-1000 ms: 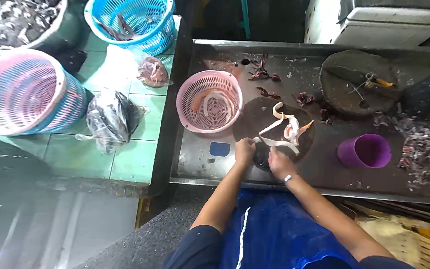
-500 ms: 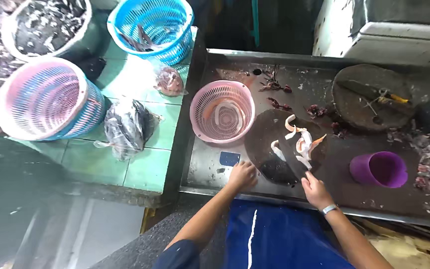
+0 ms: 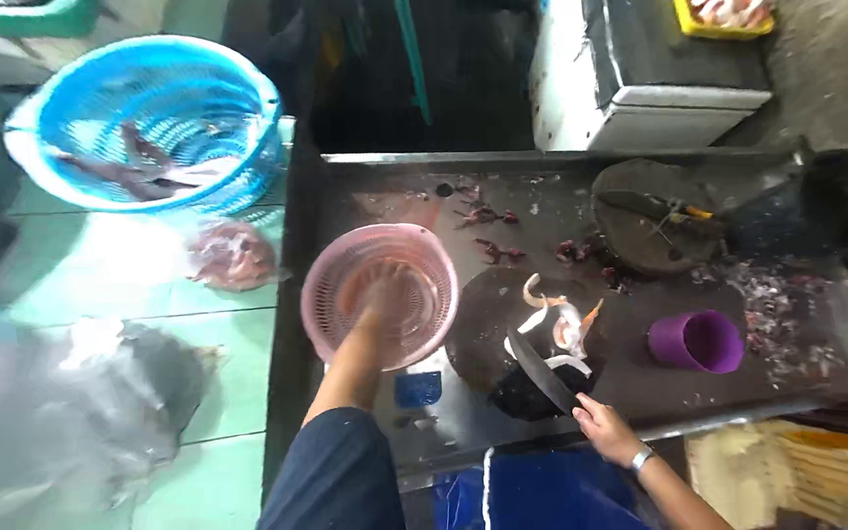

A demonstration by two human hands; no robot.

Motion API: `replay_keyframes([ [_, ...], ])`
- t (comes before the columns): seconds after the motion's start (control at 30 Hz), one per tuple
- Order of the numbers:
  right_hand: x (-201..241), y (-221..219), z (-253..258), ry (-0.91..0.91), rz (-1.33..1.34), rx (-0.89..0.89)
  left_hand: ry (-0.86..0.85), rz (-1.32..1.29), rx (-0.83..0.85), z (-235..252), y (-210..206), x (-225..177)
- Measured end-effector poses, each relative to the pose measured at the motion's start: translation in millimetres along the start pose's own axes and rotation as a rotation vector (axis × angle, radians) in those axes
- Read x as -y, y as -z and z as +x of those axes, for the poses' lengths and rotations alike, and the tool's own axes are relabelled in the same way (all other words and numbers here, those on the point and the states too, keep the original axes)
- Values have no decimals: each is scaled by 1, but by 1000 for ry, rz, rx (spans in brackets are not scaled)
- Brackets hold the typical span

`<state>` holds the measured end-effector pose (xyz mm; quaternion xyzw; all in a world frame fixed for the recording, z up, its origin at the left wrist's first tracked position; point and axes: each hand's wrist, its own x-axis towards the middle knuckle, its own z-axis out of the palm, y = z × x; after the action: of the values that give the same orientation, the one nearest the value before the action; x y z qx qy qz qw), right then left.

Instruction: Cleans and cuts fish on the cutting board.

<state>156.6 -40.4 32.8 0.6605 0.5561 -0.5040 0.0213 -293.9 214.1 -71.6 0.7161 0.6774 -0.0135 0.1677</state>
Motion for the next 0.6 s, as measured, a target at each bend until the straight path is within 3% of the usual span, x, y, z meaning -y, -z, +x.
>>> replay_keyframes([
  [0.13,-2,-6,0,-6,-11,27,20,13,117,-23,-11,1],
  [0.23,-6,3,10,-51,65,-12,171,-250,117,-51,8,-17],
  [0.37,3,5,7,-114,335,-175,-3,-591,-20,-88,51,-63],
  [0.47,-7,9,-3,-79,519,-242,-63,-1026,-94,-113,79,-126],
  [0.6,-34,12,-22,11,589,-291,137,-1896,-6,-150,116,-213],
])
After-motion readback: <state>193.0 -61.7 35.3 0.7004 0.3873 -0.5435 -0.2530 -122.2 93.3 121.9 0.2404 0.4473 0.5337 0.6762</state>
